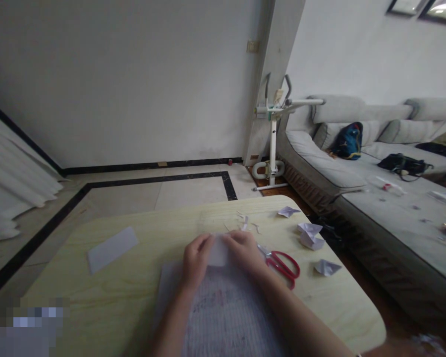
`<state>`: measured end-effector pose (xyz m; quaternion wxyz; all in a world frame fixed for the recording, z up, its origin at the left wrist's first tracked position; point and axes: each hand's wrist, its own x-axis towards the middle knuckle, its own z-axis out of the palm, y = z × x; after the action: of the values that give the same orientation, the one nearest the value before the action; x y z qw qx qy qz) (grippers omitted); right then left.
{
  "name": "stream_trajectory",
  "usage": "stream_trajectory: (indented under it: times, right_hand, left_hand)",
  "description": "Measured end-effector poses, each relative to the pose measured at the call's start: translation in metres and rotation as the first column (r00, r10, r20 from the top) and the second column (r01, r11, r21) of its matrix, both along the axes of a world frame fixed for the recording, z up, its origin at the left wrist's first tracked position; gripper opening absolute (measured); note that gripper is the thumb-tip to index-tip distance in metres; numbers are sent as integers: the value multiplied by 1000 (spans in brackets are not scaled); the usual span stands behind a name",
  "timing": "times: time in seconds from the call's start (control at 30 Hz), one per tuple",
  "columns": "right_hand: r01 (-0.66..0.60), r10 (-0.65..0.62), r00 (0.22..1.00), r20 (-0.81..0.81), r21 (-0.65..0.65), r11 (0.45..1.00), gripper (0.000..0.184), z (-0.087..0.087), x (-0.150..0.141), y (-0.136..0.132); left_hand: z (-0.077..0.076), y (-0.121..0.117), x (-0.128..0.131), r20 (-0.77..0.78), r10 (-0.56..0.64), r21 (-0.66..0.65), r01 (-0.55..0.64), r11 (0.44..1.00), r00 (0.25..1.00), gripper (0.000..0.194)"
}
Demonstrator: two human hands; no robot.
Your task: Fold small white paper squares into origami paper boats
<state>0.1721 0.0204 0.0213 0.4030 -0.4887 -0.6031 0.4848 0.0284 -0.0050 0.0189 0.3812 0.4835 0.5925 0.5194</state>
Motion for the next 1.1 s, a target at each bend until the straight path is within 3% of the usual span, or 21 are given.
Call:
stream_trajectory:
  times: [0.23,0.7,1.0,1.1]
  right_hand:
    - [16,-16,1000,-8,11,1000,25,8,-1,-2]
    - [100,-103,992,-67,-52,994,20,5,-1,0]
    - [162,-162,987,-16,56,985,22,-2,0,0]
    - [123,-122,992,-15,58,991,19,2,-1,-1]
  left_hand:
    - [-5,2,-2,-25,52,15,-51,999,998,29]
    - [-5,0,-2,-14,19,19,-19,1000,1000,26]
    - [-1,-1,0,-11,-5,-14,5,1000,1000,26]
    - [0,-1,-1,-7,-6,-19,6,1000,1000,26]
